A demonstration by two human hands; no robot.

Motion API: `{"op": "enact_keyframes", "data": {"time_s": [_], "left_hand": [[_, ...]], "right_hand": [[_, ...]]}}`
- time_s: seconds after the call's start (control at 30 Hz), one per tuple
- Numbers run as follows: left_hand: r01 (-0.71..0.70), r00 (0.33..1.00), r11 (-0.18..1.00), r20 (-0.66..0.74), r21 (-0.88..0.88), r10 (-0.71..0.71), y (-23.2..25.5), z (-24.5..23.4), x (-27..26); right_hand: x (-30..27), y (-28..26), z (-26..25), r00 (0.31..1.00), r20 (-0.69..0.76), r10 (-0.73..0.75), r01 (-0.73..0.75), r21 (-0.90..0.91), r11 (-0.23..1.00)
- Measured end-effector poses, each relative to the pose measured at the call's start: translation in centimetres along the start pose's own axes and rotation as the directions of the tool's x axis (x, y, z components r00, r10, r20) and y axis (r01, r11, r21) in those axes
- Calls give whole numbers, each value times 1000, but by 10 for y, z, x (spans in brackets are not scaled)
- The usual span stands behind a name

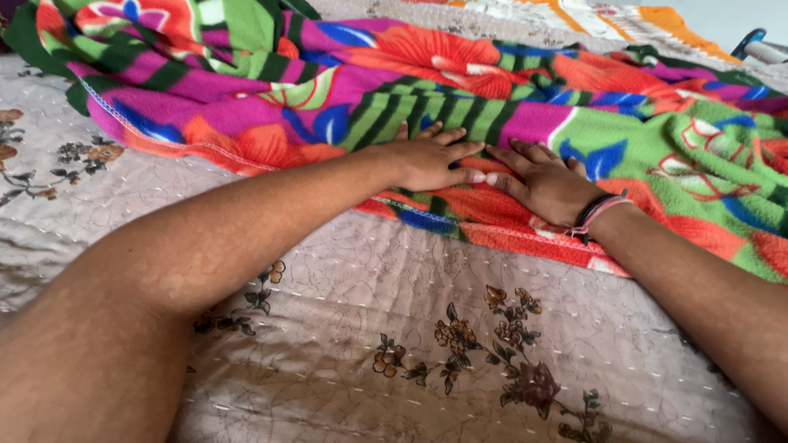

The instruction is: The person folds a colorful floral blanket on a bed. They smooth the fabric, fold it in half, then fold it again into a compact rectangle, and finally place it on the bed.

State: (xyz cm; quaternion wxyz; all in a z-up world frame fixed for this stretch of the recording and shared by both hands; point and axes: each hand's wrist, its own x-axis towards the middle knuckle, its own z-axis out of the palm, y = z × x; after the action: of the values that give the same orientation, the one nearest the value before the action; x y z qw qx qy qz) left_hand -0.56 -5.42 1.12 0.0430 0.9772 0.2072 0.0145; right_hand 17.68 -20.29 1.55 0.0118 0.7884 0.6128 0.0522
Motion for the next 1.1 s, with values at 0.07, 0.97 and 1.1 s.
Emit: {"op": "enact_keyframes", "data": {"time_s": [0.07, 0.97, 1.1], "left_hand": [[1, 1000, 1000, 3, -8, -1, 2, 3, 0], [162, 986, 987, -41, 11, -162, -109, -23, -19], [-32, 999, 998, -43, 61, 34, -39, -17, -11]], "right_hand": [[-3, -1, 5, 1000, -1, -6, 6, -6, 1000], [-12, 57, -7, 974, -39, 223, -219, 92, 971], [-11, 62, 2, 984, -110, 142, -135, 66, 989]]}}
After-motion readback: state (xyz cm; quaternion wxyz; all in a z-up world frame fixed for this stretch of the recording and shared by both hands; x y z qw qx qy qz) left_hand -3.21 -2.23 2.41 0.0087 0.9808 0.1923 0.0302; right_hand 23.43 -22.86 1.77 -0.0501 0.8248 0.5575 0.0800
